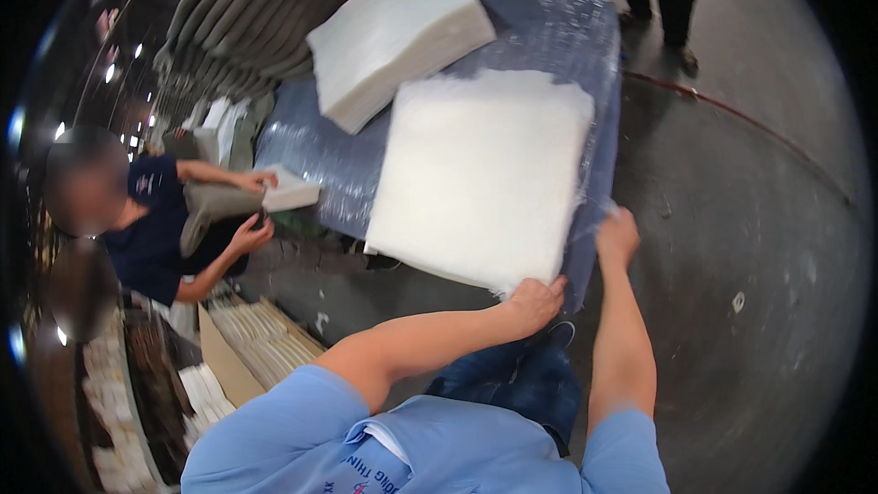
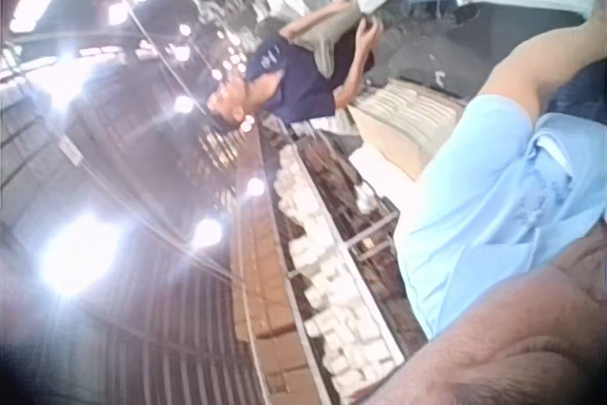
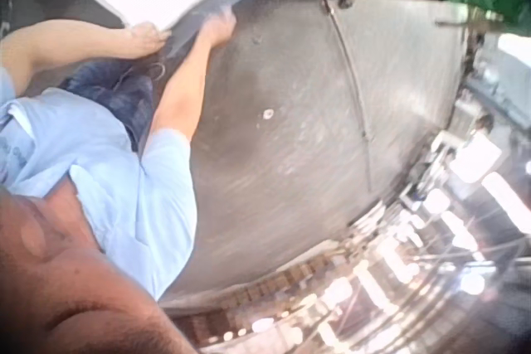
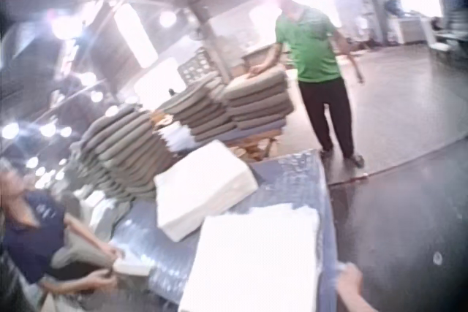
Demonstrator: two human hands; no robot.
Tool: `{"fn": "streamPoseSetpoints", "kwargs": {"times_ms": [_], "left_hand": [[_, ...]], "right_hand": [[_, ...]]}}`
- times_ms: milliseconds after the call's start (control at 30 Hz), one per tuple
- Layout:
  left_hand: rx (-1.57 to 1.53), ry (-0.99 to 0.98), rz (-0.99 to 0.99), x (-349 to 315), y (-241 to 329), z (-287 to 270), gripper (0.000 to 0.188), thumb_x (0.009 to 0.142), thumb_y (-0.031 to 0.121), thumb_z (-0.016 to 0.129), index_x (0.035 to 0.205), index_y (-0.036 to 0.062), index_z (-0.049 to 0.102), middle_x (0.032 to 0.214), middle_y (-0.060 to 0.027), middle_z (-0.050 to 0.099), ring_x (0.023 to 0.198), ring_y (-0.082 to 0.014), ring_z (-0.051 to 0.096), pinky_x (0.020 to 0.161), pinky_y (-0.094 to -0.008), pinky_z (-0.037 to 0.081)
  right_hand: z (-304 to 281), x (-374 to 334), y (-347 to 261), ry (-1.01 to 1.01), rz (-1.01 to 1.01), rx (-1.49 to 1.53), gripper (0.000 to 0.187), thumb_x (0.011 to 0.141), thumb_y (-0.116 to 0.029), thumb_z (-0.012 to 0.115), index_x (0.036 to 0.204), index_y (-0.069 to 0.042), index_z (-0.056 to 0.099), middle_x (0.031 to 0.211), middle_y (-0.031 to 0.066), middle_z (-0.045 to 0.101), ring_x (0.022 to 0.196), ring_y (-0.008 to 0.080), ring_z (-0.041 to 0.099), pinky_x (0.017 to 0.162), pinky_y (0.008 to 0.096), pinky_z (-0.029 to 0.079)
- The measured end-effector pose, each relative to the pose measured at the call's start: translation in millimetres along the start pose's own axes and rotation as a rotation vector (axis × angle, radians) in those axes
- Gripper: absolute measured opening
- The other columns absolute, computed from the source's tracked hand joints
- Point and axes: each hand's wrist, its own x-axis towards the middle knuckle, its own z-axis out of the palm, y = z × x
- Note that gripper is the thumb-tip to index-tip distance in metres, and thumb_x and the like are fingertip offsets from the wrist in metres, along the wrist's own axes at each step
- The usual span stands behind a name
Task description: The person removes a rectangular foam pad from a plastic bag and places it on a table. They then repeatedly tear small pieces from the foam pad's edges and surface, fluffing and adjusting the remaining foam while coworkers work nearby.
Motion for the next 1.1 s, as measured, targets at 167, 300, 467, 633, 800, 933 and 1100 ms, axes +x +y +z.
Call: {"fn": "streamPoseSetpoints", "kwargs": {"times_ms": [167,300,467,633,800,933,1100], "left_hand": [[-0.417,0.345,0.018,-56.9,-1.8,-46.8,0.059,0.093,0.015,0.066,0.149,0.0092,0.051,0.167,-0.0168,0.031,0.080,-0.0304,0.073,0.067,-0.0423,0.060],[-1.097,1.088,-0.288,-117.7,-13.1,-35.1,0.040,0.097,0.009,0.064,0.137,0.0084,0.061,0.131,-0.0162,0.060,0.086,-0.0314,0.069,0.076,-0.0388,0.056],[-1.359,1.096,-0.363,-121.1,-32.9,-63.5,0.044,0.104,0.020,0.053,0.145,0.0052,0.054,0.121,-0.0147,0.060,0.117,-0.0336,0.059,0.099,-0.0483,0.048],[-0.774,0.914,-0.542,-146.7,-109.0,-37.1,0.067,0.106,0.043,0.044,0.163,0.0122,0.029,0.164,-0.0180,0.034,0.152,-0.0511,0.024,0.119,-0.0713,0.019],[-1.052,1.101,-0.866,-201.6,-220.2,71.6,0.058,0.110,0.036,0.040,0.156,0.0003,0.039,0.161,-0.0239,0.039,0.152,-0.0415,0.031,0.126,-0.0492,0.023],[-1.484,0.864,-1.000,-224.7,-276.0,139.7,0.064,0.110,0.045,0.034,0.150,-0.0039,0.046,0.149,-0.0272,0.053,0.139,-0.0398,0.049,0.118,-0.0438,0.037],[-1.547,0.399,-0.896,-239.4,-337.8,117.5,0.061,0.110,0.047,0.036,0.145,0.0014,0.056,0.144,-0.0220,0.060,0.137,-0.0396,0.053,0.116,-0.0429,0.040]], "right_hand": [[-89.7,-26.7,126.7,0.124,0.282,0.498,0.017,0.098,-0.022,0.062,0.100,-0.006,0.068,0.080,-0.0009,0.057,0.072,0.0131,0.058,0.066,0.0343,0.048],[-97.3,-124.2,54.1,-0.365,0.337,0.889,0.029,0.104,-0.040,0.058,0.105,-0.011,0.062,0.081,-0.0016,0.057,0.071,0.0127,0.059,0.063,0.0299,0.049],[-62.2,-219.2,-140.2,-0.900,0.448,1.477,0.059,0.108,-0.058,0.040,0.143,-0.011,0.050,0.137,0.0100,0.059,0.127,0.0265,0.057,0.103,0.0477,0.049],[1.2,-198.0,-194.9,-0.724,0.606,1.170,0.041,0.110,-0.045,0.047,0.130,-0.011,0.055,0.110,0.0064,0.067,0.093,0.0215,0.066,0.075,0.0379,0.056],[40.3,-132.4,-216.2,-0.333,0.441,0.802,0.023,0.105,-0.035,0.062,0.103,-0.013,0.060,0.077,-0.0034,0.061,0.054,0.0080,0.053,0.039,0.0237,0.033],[21.2,-76.8,-204.0,-0.145,0.364,0.602,0.024,0.100,-0.033,0.070,0.109,-0.012,0.064,0.080,-0.0011,0.062,0.055,0.0102,0.054,0.038,0.0242,0.033],[-28.3,-54.4,-127.6,0.068,0.459,0.491,0.025,0.101,-0.021,0.069,0.121,-0.009,0.063,0.098,0.0060,0.067,0.063,0.0158,0.063,0.042,0.0244,0.042]]}}
